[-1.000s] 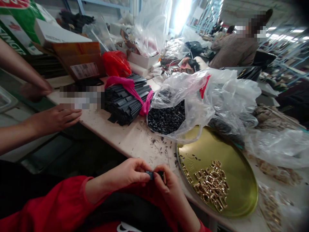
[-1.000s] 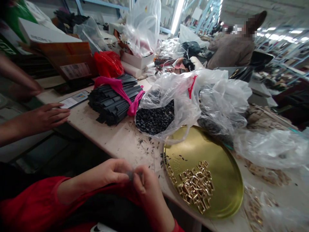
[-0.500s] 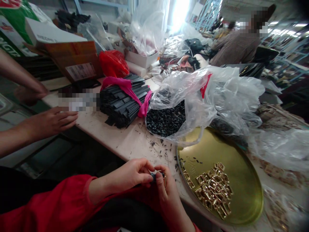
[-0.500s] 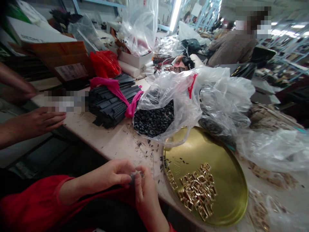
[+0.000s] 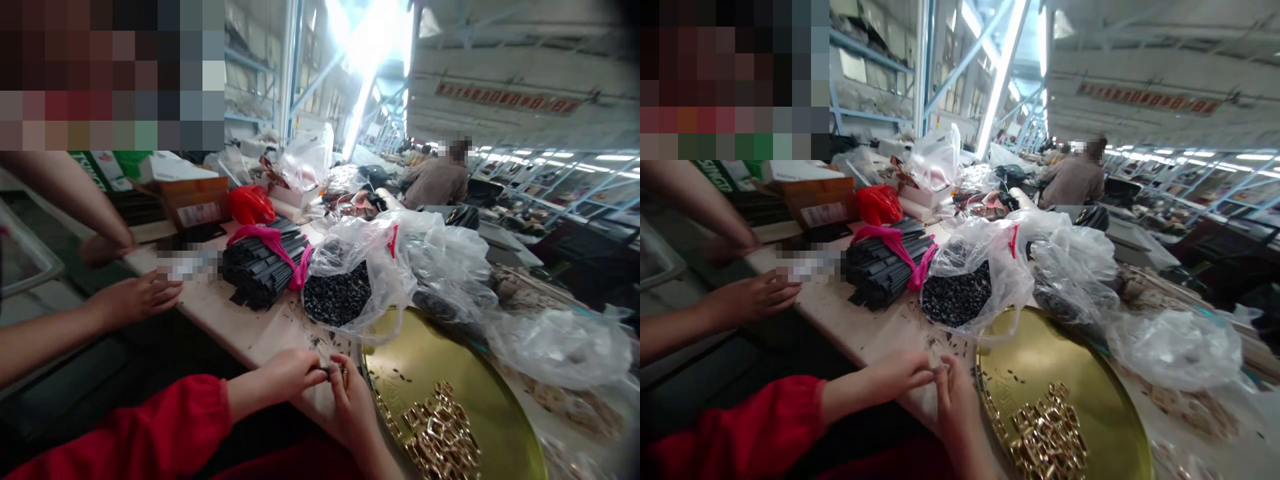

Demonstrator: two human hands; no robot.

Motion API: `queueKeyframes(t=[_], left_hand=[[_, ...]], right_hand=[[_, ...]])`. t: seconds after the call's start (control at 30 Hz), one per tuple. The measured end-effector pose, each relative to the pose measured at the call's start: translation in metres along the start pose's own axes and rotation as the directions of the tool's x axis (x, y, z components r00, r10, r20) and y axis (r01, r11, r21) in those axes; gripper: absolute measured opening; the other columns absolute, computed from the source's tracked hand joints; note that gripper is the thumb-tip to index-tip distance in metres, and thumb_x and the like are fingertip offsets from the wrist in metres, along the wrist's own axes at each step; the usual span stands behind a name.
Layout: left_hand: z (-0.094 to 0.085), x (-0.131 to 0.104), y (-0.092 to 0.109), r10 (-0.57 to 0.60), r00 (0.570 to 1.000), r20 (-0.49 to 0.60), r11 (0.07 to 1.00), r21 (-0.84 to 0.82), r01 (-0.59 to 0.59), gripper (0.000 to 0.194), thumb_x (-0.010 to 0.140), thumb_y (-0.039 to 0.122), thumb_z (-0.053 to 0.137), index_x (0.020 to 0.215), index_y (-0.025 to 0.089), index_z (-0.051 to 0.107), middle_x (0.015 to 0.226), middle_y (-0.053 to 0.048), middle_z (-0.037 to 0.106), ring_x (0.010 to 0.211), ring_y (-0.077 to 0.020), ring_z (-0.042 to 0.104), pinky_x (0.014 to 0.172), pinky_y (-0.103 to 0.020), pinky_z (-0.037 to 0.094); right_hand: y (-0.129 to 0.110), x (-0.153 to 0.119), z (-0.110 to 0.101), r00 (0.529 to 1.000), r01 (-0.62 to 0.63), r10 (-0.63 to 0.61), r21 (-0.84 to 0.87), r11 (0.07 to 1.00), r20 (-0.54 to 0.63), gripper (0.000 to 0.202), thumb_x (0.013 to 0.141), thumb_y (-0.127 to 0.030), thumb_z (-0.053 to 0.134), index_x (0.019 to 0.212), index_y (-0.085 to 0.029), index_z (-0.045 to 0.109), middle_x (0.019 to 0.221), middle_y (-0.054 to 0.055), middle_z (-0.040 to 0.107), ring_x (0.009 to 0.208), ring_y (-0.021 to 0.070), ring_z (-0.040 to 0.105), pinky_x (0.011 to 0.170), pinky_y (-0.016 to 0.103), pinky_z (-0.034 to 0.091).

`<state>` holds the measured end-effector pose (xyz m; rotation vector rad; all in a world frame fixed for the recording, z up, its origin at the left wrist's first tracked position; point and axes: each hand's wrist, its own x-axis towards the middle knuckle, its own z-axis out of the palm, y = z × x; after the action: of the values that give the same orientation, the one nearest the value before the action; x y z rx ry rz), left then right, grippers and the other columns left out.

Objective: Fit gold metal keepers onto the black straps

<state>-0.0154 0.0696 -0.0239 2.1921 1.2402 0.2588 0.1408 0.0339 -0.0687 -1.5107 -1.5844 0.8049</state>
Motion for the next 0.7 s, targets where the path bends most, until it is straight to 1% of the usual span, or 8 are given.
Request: queueKeyframes(t=[0.1,0.2,0.27,0.33,0.43,0.5,0.6,0.7], left_hand=[[0.008,0.013,-0.006,-0.014,0.988,-0.157,0.992,0.119,0.033,0.017,0.080,0.028,0.054,0.087,0.016,0.064,0.087,-0.009,0.065,0.083,-0.0236,0.059,0.073,-0.031,0.044],[-0.002,0.011,-0.008,0.014,0.958,-0.286,0.977,0.206,0.047,0.025,0.079,0.028,0.057,0.102,0.018,0.060,0.107,-0.009,0.060,0.101,-0.0240,0.053,0.089,-0.034,0.039],[-0.025,0.007,-0.014,0.034,0.937,-0.349,0.955,0.288,0.073,0.026,0.080,0.029,0.056,0.105,0.021,0.058,0.111,-0.006,0.058,0.104,-0.0208,0.051,0.092,-0.031,0.037],[-0.058,0.010,-0.026,0.013,0.916,-0.402,0.926,0.350,0.141,0.018,0.085,0.025,0.050,0.099,0.021,0.060,0.105,-0.005,0.059,0.101,-0.0189,0.052,0.091,-0.030,0.036],[-0.111,0.027,-0.050,-0.105,0.849,-0.518,0.872,0.362,0.329,0.022,0.089,0.022,0.041,0.099,0.013,0.059,0.103,-0.013,0.058,0.100,-0.0242,0.052,0.089,-0.039,0.037],[-0.135,0.043,-0.064,-0.183,0.803,-0.567,0.833,0.344,0.433,0.023,0.088,0.024,0.045,0.101,0.010,0.057,0.103,-0.015,0.058,0.098,-0.0247,0.053,0.086,-0.042,0.039],[-0.150,0.063,-0.075,-0.261,0.769,-0.583,0.797,0.319,0.513,0.026,0.086,0.032,0.052,0.104,0.013,0.055,0.105,-0.008,0.058,0.093,-0.0199,0.056,0.082,-0.041,0.045],[-0.150,0.068,-0.073,-0.275,0.750,-0.601,0.794,0.298,0.530,0.022,0.085,0.030,0.053,0.096,0.012,0.058,0.099,-0.008,0.060,0.090,-0.0200,0.058,0.080,-0.038,0.046]], right_hand=[[0.011,0.025,0.002,0.983,0.153,-0.180,-0.380,0.912,-0.037,0.026,0.084,-0.023,0.042,0.098,-0.016,0.063,0.097,0.014,0.064,0.090,0.0260,0.058,0.080,0.037,0.043],[0.016,0.032,0.008,0.935,0.272,-0.354,-0.586,0.763,-0.027,0.031,0.082,-0.017,0.043,0.107,-0.016,0.062,0.110,0.015,0.062,0.103,0.0293,0.054,0.087,0.041,0.039],[0.018,0.028,0.012,0.913,0.336,-0.406,-0.621,0.709,0.031,0.033,0.081,-0.021,0.048,0.111,-0.020,0.060,0.114,0.011,0.061,0.106,0.0296,0.052,0.090,0.042,0.038],[0.021,0.024,0.015,0.903,0.383,-0.421,-0.615,0.689,0.090,0.033,0.081,-0.024,0.050,0.112,-0.022,0.060,0.114,0.009,0.062,0.105,0.0286,0.054,0.090,0.041,0.039],[0.031,0.025,0.018,0.894,0.402,-0.436,-0.609,0.684,0.100,0.033,0.083,-0.029,0.048,0.111,-0.021,0.061,0.112,0.010,0.063,0.102,0.0284,0.057,0.087,0.041,0.043],[0.042,0.029,0.019,0.876,0.434,-0.470,-0.606,0.667,0.110,0.034,0.082,-0.032,0.049,0.111,-0.021,0.062,0.111,0.011,0.064,0.099,0.0289,0.059,0.084,0.041,0.045],[0.058,0.036,0.020,0.846,0.484,-0.517,-0.594,0.642,0.131,0.034,0.082,-0.033,0.050,0.111,-0.023,0.062,0.108,0.010,0.066,0.094,0.0286,0.062,0.078,0.040,0.048],[0.064,0.037,0.021,0.856,0.467,-0.504,-0.585,0.663,0.113,0.035,0.082,-0.035,0.050,0.113,-0.023,0.061,0.110,0.010,0.065,0.096,0.0292,0.061,0.081,0.041,0.047]])
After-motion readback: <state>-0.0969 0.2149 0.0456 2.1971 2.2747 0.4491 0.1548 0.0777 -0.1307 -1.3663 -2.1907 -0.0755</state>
